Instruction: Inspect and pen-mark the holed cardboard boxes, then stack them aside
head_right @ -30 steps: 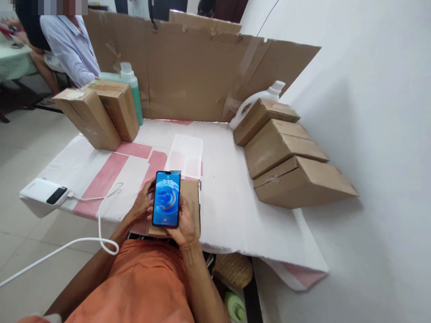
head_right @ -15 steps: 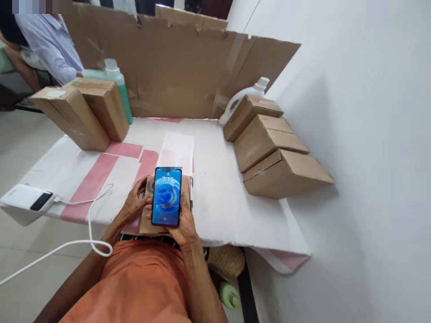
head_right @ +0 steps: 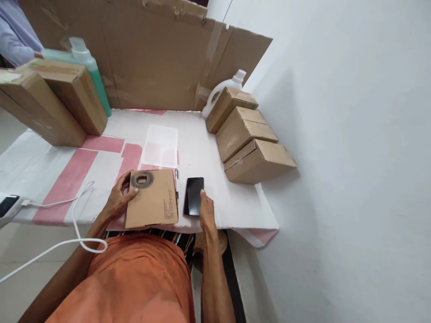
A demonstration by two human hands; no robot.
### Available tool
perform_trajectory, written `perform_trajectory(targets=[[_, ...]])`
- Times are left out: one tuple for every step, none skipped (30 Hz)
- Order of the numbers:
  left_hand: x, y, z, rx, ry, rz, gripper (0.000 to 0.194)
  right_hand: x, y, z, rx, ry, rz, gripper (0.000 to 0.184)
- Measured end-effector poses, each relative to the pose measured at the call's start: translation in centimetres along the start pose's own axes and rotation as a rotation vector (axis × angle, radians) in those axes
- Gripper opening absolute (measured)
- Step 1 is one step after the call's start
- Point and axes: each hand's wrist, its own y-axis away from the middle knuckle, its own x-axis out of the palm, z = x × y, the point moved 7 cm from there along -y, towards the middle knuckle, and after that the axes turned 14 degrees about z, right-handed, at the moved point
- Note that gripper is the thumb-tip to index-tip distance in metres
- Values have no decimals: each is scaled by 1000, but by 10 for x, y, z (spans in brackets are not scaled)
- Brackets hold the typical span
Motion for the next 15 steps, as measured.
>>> perform_trajectory(targets=[[0,0,0,4,-4,-1,89,-1,0,-1,14,61,-9,52],[0,0,0,8,-9,-8,89,-2,0,0,29,132,-20,51],[0,0,1,11,-12,-21,88,-3,0,1,44,203,-29,50],[0,1,1,13,-11,-37,88,-4,0,2,52,267,-37,48],[0,2,1,14,-5,-55,87,-5,0,4,55,325,-44,45],[0,3,1,15,5,-71,85,-6,0,6,53,376,-49,43],[-1,5,0,18,12,-86,83,-8,1,8,48,421,-53,41],[-2,8,-1,24,9,-98,81,-9,2,11,41,458,-56,41],[-3,12,-4,34,-9,-109,77,-9,4,13,34,491,-60,43],[-4,16,-6,46,-43,-119,74,-10,6,17,20,518,-66,46],[-5,20,-9,56,-86,-129,71,-9,11,22,-10,535,-72,51],[-6,25,-12,63,-129,-133,70,-6,16,27,-60,534,-69,55],[-6,31,-14,66,-163,-134,69,-1,23,33,-119,506,-45,58],[-4,37,-15,64,-183,-127,69,6,31,38,-172,446,10,58],[-1,43,-16,62,-191,-108,70,16,41,41,-208,360,95,58]])
